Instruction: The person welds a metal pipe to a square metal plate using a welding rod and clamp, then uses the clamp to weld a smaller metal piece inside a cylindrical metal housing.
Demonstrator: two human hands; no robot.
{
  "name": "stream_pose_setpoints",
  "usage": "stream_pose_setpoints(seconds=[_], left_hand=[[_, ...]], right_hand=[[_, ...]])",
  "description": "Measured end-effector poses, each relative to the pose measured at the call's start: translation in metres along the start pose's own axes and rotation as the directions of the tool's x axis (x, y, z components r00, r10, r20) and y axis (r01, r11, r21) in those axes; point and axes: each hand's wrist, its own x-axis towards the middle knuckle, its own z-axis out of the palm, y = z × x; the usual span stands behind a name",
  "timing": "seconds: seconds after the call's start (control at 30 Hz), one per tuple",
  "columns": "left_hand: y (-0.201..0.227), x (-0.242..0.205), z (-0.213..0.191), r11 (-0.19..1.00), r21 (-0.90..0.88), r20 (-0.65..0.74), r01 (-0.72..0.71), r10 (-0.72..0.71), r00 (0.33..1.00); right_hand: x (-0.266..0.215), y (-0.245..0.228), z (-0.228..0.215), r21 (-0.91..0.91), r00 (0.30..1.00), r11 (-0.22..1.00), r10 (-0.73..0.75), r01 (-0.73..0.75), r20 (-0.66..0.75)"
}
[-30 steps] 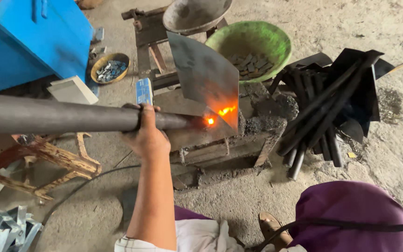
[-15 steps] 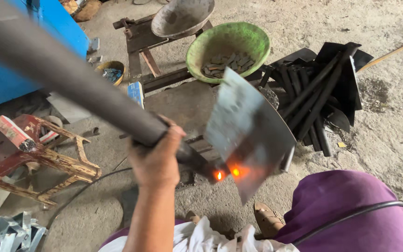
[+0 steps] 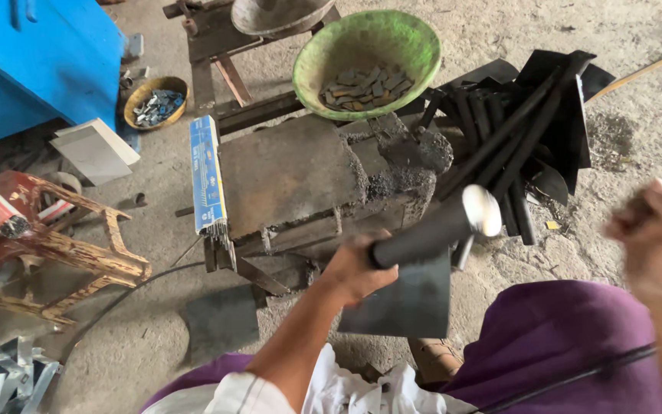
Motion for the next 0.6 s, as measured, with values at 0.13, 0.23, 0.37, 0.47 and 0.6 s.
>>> stream_pose_setpoints(seconds=[0.13, 0.23, 0.37, 0.47, 0.6], left_hand=[[-0.088, 0.029, 0.036, 0.977, 0.203, 0.176, -0.064, 0.028, 0.984], [-0.174, 0.036, 0.076, 0.882, 0.443, 0.278, -0.162, 0.036, 0.960], [-0.254, 0.033, 0.117, 0.812, 0.522, 0.319, -0.262, 0.099, 0.943], [-0.270, 0.029, 0.129, 0.759, 0.597, 0.408, -0.259, -0.008, 0.913], [-0.285, 0.034, 0.141, 0.737, 0.612, 0.443, -0.288, -0.019, 0.896]], right_hand=[[-0.010, 0.061, 0.077, -0.187, 0.985, 0.978, 0.121, -0.096, 0.125], [-0.033, 0.097, 0.110, -0.582, 0.932, 0.755, 0.361, -0.301, -0.014], [-0.055, 0.130, 0.108, -0.793, 0.833, 0.544, 0.546, -0.275, 0.085], [-0.055, 0.140, 0.100, -0.940, 0.791, 0.306, 0.608, -0.154, 0.069], [-0.051, 0.155, 0.088, -0.911, 0.756, 0.407, 0.617, -0.067, 0.221]])
